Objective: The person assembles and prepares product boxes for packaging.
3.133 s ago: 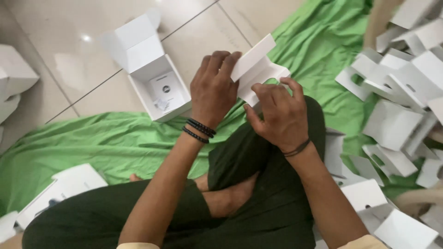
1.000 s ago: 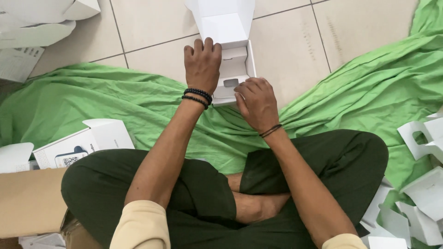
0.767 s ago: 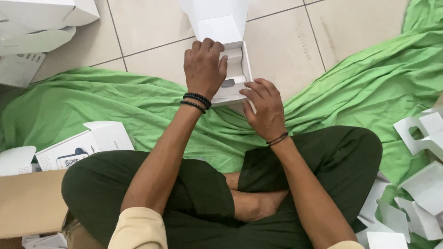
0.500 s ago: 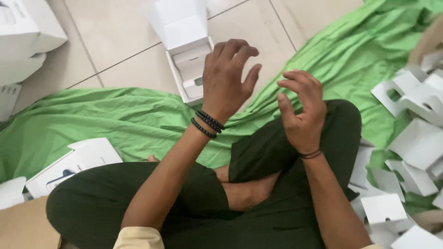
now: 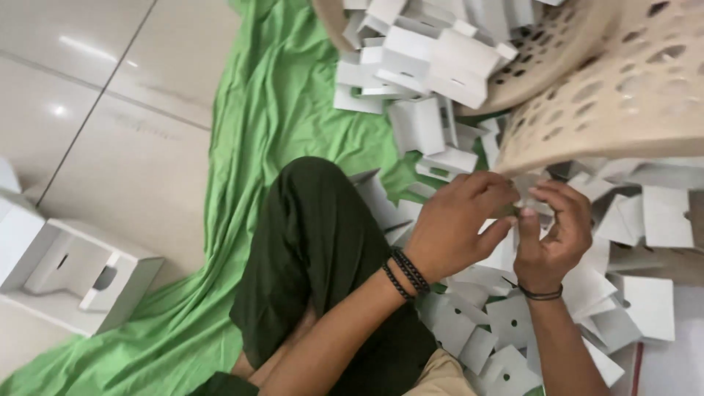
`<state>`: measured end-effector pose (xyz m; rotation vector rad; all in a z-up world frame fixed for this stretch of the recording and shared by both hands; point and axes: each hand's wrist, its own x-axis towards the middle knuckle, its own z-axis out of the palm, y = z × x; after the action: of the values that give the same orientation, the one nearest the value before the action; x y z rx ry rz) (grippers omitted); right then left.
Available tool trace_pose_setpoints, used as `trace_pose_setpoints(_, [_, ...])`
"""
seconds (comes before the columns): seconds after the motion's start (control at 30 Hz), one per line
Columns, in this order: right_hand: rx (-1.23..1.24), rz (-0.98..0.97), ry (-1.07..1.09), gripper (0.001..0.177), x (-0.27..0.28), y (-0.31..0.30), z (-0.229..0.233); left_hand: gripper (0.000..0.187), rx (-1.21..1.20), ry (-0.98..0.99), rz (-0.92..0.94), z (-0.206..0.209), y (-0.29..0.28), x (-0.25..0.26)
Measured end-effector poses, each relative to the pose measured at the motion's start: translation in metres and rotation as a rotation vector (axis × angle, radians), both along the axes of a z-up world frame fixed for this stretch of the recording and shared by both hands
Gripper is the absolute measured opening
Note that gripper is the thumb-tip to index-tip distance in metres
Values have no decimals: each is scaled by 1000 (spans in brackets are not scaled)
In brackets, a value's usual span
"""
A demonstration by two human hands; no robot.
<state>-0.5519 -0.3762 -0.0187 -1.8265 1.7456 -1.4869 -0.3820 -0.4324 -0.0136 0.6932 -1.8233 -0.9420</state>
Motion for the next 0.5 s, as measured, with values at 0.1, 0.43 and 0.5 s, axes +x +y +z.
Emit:
trace_pose_setpoints(0.1, [-102,-238,239,16,-46,12,-12,34,5,-26,-91,-11,8,-48])
trace_pose_setpoints(0.43, [1,-471,510,103,-105,-31,-30,34,59,-176,-39,-42,16,-78])
trace_pose_setpoints(0.5, [-34,-447,556,102,-109,-42,-33,34,57,-183,-21,-39,11,-72])
